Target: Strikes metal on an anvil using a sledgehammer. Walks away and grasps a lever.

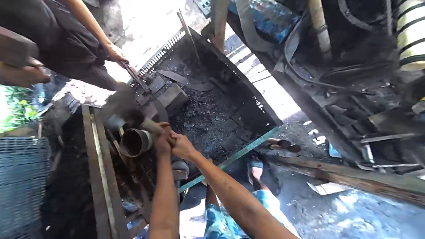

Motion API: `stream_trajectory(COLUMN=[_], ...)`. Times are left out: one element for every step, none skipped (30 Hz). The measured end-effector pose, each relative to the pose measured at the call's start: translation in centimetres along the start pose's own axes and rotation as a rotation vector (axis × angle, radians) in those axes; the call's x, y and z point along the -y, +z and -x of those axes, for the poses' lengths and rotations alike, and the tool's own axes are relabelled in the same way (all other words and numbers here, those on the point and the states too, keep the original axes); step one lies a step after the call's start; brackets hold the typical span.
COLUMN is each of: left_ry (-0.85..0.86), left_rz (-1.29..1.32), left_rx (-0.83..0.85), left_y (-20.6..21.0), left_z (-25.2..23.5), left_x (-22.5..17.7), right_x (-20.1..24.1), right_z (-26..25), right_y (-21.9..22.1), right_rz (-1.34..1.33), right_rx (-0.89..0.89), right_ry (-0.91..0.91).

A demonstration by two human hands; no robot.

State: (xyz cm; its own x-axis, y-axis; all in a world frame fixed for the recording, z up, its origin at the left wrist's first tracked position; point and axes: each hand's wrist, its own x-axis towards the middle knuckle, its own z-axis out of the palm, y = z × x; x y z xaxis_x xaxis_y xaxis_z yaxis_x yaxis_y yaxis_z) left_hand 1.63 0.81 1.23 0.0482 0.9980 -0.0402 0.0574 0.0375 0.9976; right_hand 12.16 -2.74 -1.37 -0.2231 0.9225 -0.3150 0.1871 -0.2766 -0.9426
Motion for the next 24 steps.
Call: stream_trajectory(left_ry=[-0.183, -0.270, -0.240, -0.132, 0.002, 0.138, 0.245, 0.292, 0.284, 0.292, 0.379, 0.520, 0.600, 0.630, 0.636, 0.609, 0.517, 0.354, 0.146, -0.053, -0.184, -0.229, -0.183, -0.088], left_rz=[-0.044, -0.079, -0.120, -0.142, -0.152, -0.165, -0.194, -0.203, -0.207, -0.174, -0.154, -0.153, -0.146, -0.114, -0.091, -0.043, 0.003, 0.039, 0.091, 0.162, 0.207, 0.268, 0.330, 0.379], left_rx=[-0.068, -0.093, -0.072, -0.039, -0.018, -0.014, -0.020, -0.028, -0.028, 0.033, 0.169, 0.298, 0.349, 0.344, 0.313, 0.277, 0.220, 0.155, 0.089, 0.014, -0.035, -0.056, -0.043, -0.034], left_y=[0.5, 1.0, 1.6, 1.8, 1.7, 1.9, 2.7, 3.8, 5.2, 5.5, 4.5, 3.2, 2.6, 2.0, 1.7, 1.8, 1.8, 1.4, 1.2, 1.3, 1.2, 1.0, 1.0, 1.0], left_z=[1.0, 1.6, 2.3, 3.6, 5.3, 6.7, 8.0, 9.2, 10.0, 10.2, 9.4, 7.6, 5.6, 3.7, 1.8, -0.2, -1.5, -1.7, -1.0, -0.3, 0.3, 0.8, 1.4, 2.5], left_x=[3.1, 3.7, 2.1, -1.1, -4.9, -9.0, -13.4, -17.9, -22.6, -25.9, -27.7, -28.2, -28.4, -27.5, -25.4, -22.0, -16.8, -10.5, -4.2, 0.8, 3.7, 4.0, 1.9, -1.7], right_x=[-3.2, -4.6, -4.0, -2.2, 0.4, 3.5, 7.0, 11.2, 15.7, 18.2, 19.4, 20.2, 20.8, 21.0, 19.9, 17.3, 13.2, 8.0, 2.8, -1.1, -2.9, -2.8, -1.1, 1.6], right_z=[0.6, 1.1, 2.1, 3.8, 5.8, 7.6, 9.2, 10.8, 12.4, 12.6, 11.8, 10.0, 8.0, 5.9, 3.8, 1.7, 0.1, -0.6, -0.3, 0.3, 1.0, 1.6, 2.5, 3.7], right_y=[1.2, 1.5, 1.0, 0.8, 1.0, 0.8, -0.2, -2.1, -4.6, -5.4, -5.3, -4.8, -4.8, -5.2, -5.5, -5.4, -4.8, -3.5, -1.9, -0.6, 0.1, 0.0, -0.7, -1.4], right_rz=[-0.089, -0.140, -0.157, -0.168, -0.190, -0.206, -0.204, -0.187, -0.185, -0.168, -0.163, -0.166, -0.168, -0.140, -0.067, 0.002, 0.039, 0.039, 0.007, -0.016, -0.004, 0.076, 0.172, 0.236], right_rx=[0.061, 0.097, 0.101, 0.065, -0.010, -0.086, -0.107, -0.057, 0.037, 0.028, -0.033, -0.115, -0.177, -0.214, -0.231, -0.235, -0.201, -0.133, -0.055, 0.000, 0.023, 0.044, 0.061, 0.074], right_ry=[0.161, 0.211, 0.158, 0.052, -0.077, -0.211, -0.316, -0.350, -0.322, -0.418, -0.561, -0.704, -0.801, -0.842, -0.810, -0.724, -0.573, -0.370, -0.150, 0.050, 0.196, 0.248, 0.202, 0.106])
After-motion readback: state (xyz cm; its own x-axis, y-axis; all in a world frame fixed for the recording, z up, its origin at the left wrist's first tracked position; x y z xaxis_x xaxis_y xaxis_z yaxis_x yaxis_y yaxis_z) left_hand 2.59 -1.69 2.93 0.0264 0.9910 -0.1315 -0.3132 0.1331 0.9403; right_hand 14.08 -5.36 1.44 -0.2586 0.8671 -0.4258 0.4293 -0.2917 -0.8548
